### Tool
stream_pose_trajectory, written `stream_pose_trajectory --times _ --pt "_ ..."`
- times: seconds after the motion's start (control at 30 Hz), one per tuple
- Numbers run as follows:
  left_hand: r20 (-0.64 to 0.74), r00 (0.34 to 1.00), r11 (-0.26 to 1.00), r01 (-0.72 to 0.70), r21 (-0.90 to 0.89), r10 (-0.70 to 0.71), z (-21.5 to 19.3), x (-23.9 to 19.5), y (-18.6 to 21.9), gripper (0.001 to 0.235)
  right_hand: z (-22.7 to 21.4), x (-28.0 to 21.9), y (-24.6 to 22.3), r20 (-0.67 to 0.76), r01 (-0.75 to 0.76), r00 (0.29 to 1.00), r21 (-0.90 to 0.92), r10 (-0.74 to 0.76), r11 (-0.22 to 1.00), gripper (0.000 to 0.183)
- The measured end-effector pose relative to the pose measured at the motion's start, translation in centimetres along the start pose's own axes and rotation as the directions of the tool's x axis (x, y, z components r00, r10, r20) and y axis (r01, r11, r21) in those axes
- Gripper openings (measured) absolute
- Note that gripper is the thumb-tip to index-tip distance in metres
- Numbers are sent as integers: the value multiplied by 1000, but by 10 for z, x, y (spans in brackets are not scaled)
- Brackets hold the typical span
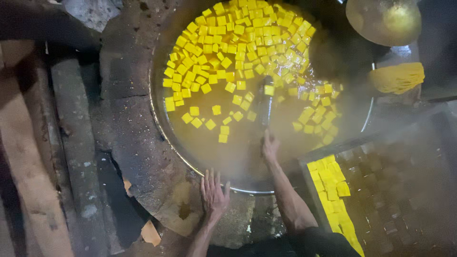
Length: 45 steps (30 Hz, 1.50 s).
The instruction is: The person uses a slotted spoon to scoop yellow cubes from a large pot of liquid and transfers them into a rectangular tray. The person repeats this scooping and placing action multiple times to fill the tray.
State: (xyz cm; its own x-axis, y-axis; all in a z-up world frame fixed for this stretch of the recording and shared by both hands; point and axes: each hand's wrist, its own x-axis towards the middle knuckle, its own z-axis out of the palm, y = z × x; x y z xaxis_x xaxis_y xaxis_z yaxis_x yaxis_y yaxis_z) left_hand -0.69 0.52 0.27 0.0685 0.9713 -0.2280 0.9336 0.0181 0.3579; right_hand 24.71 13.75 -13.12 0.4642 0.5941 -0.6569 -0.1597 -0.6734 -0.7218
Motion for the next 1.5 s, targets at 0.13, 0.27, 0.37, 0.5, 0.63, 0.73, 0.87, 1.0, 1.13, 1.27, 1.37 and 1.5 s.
stream_pose_trajectory --times 0.13,0.27,0.37,0.5,0.63,0.73,0.87,1.0,1.13,1.27,1.37,1.5 --pt "77 997 999 35 -31 -33 2 0 3 68 10 -2 -9 55 434 901 -152 -431 888 43" --pt "38 999 999 24 -39 -22 5 -2 -1 68 21 -1 -2 144 409 912 -351 -383 842 48" --pt "47 998 999 47 -21 -46 12 -1 -3 69 33 4 1 141 440 893 -473 -427 764 47" --pt "34 997 993 69 -93 -66 26 -6 -8 69 70 28 -13 120 381 922 -460 -369 802 55" --pt "-36 999 998 36 45 -34 39 -5 -15 72 119 80 -57 77 452 866 -546 -494 706 56" --pt "-48 999 1000 13 12 -12 47 -7 -23 68 143 111 -92 78 513 826 -514 -558 688 55" --pt "-143 989 999 42 14 -39 66 -8 -22 66 142 113 -126 106 516 855 -82 -507 853 48" --pt "-260 963 998 57 -32 -63 74 0 -21 66 104 63 -159 130 374 889 348 -439 860 34" --pt "-236 970 998 -59 17 61 60 -1 -22 75 -10 -26 -163 129 409 898 113 -422 905 32" --pt "-227 974 986 -22 -168 -16 57 -2 -21 70 -153 -107 -136 41 513 858 -70 -512 855 37" --pt "-269 963 998 -46 -34 35 56 -10 -23 54 -279 -158 -96 26 450 889 -222 -456 865 34" --pt "-386 922 953 -136 -272 22 46 -17 6 38 -423 -222 -30 -65 496 763 -579 -643 647 32"
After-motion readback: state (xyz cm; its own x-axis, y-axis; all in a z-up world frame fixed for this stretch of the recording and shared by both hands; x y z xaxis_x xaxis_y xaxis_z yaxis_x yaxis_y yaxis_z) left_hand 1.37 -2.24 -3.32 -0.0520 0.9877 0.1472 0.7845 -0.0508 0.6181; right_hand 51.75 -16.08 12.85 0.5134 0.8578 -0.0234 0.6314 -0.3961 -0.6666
